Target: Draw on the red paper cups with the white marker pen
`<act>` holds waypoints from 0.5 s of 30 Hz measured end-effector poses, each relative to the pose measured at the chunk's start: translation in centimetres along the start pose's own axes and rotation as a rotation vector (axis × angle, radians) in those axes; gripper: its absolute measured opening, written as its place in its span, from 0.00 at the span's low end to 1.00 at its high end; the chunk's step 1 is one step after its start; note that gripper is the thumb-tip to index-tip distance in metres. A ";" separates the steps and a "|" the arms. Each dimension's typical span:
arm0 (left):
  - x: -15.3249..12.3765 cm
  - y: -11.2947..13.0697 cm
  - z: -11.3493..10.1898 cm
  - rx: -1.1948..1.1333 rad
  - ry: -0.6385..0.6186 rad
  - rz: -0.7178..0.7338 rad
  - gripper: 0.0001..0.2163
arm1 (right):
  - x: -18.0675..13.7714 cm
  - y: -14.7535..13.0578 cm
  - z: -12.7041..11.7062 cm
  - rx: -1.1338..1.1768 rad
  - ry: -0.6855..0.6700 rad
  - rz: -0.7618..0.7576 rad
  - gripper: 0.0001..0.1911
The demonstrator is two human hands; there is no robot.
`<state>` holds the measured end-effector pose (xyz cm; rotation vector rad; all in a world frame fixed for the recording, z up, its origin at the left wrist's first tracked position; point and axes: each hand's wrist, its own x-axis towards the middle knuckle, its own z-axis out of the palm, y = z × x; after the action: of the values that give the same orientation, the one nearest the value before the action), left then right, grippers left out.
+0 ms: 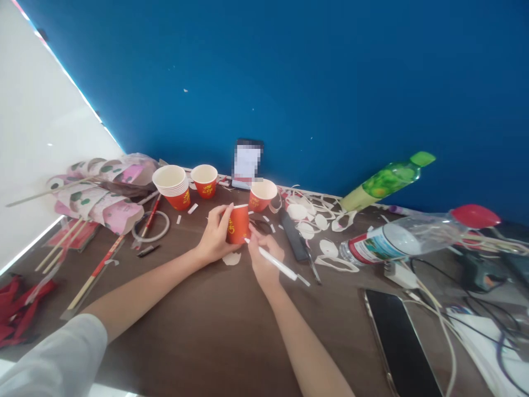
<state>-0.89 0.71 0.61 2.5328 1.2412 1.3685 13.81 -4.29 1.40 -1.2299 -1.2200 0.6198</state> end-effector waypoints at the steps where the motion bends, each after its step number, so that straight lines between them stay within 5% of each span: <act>1: 0.0 0.0 0.0 0.000 -0.002 -0.003 0.46 | 0.0 0.1 0.0 0.010 -0.002 0.002 0.17; 15: -0.1 -0.1 0.0 -0.050 -0.025 -0.038 0.48 | 0.2 -0.1 0.0 0.158 -0.012 0.027 0.19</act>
<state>-1.02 0.74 0.56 2.4730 1.2278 1.3382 13.83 -4.10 1.53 -1.1127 -1.1430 0.7305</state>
